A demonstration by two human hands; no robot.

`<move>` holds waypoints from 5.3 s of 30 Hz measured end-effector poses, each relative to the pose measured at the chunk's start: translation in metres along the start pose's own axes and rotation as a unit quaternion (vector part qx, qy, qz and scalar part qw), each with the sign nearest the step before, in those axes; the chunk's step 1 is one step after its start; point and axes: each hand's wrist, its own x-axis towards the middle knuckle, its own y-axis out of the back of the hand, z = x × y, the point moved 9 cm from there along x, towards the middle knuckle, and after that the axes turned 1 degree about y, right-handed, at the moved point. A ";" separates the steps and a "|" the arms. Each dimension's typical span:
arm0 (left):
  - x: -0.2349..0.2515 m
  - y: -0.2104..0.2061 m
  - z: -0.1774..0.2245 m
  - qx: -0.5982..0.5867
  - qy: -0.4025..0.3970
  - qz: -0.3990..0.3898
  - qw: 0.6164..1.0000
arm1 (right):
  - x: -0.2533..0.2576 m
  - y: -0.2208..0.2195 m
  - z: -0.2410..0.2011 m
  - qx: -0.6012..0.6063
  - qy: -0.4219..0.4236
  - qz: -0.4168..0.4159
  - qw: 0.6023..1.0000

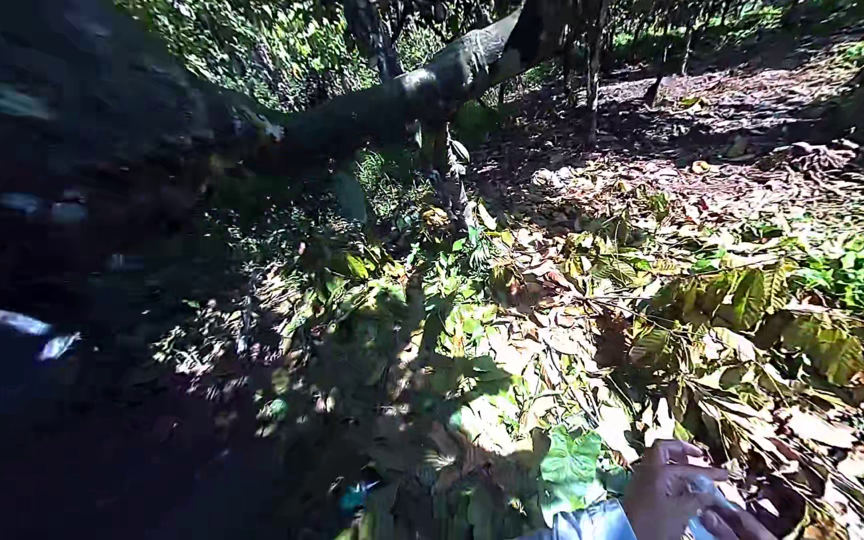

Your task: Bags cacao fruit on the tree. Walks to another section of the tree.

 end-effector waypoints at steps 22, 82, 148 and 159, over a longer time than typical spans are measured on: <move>-0.125 0.271 0.041 0.062 -0.008 0.569 0.820 | 0.131 -0.099 -0.050 0.004 0.051 -0.309 0.950; 0.055 0.607 0.286 0.693 0.063 0.310 0.648 | 0.450 -0.564 -0.347 -0.284 0.580 -0.401 0.650; 0.111 0.551 0.302 0.591 -0.280 0.569 0.498 | 0.435 -0.511 -0.359 0.256 0.316 -0.232 0.884; 0.092 0.557 0.305 0.566 -0.324 0.594 0.471 | 0.403 -0.507 -0.377 0.091 0.439 -0.255 0.857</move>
